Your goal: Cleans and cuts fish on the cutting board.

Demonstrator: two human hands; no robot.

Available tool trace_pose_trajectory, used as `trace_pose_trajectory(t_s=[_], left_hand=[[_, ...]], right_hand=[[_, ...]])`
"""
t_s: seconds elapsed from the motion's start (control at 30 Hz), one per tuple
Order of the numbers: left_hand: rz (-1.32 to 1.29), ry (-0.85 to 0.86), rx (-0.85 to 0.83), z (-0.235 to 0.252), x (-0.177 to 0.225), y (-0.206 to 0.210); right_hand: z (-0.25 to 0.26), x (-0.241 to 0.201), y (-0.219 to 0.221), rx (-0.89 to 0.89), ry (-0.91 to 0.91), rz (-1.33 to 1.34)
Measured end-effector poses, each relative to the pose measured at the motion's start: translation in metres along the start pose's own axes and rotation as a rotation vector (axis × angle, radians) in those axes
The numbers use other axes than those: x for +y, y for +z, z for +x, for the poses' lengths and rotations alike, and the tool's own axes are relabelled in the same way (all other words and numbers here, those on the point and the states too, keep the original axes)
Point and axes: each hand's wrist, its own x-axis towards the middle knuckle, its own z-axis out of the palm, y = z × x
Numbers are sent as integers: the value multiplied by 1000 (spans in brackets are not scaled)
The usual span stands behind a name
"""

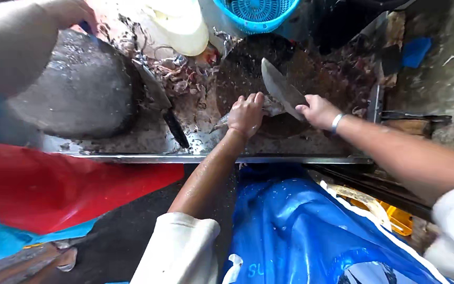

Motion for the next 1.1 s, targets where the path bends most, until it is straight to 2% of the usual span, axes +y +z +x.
trace_pose_trajectory(t_s=[0.07,0.2,0.37,0.5,0.67,0.83,0.97,1.03,1.1], left_hand=[[23,10,-15,3,-3,-5],[22,11,-52,8,-1,-13],[18,6,-67,6,-2,-14],[7,11,-73,8,-1,-18],[-55,-21,-101,14,-5,-24],[-63,-6,-148,24,-11,-36],[-101,-47,-177,28,-10,-38],[-98,-82,-170,33,-15,-45],[-104,-74,-188,30,-14,-41]], right_hand=[[1,2,5,-20,27,87],[-30,-8,-32,-103,80,-173],[-2,-17,16,76,16,-37],[-29,-14,-10,-66,129,-57],[2,-32,52,188,112,126],[-38,-22,28,22,194,77],[0,-39,81,353,120,63],[5,-47,68,348,99,-39],[-18,-47,48,228,132,-99]])
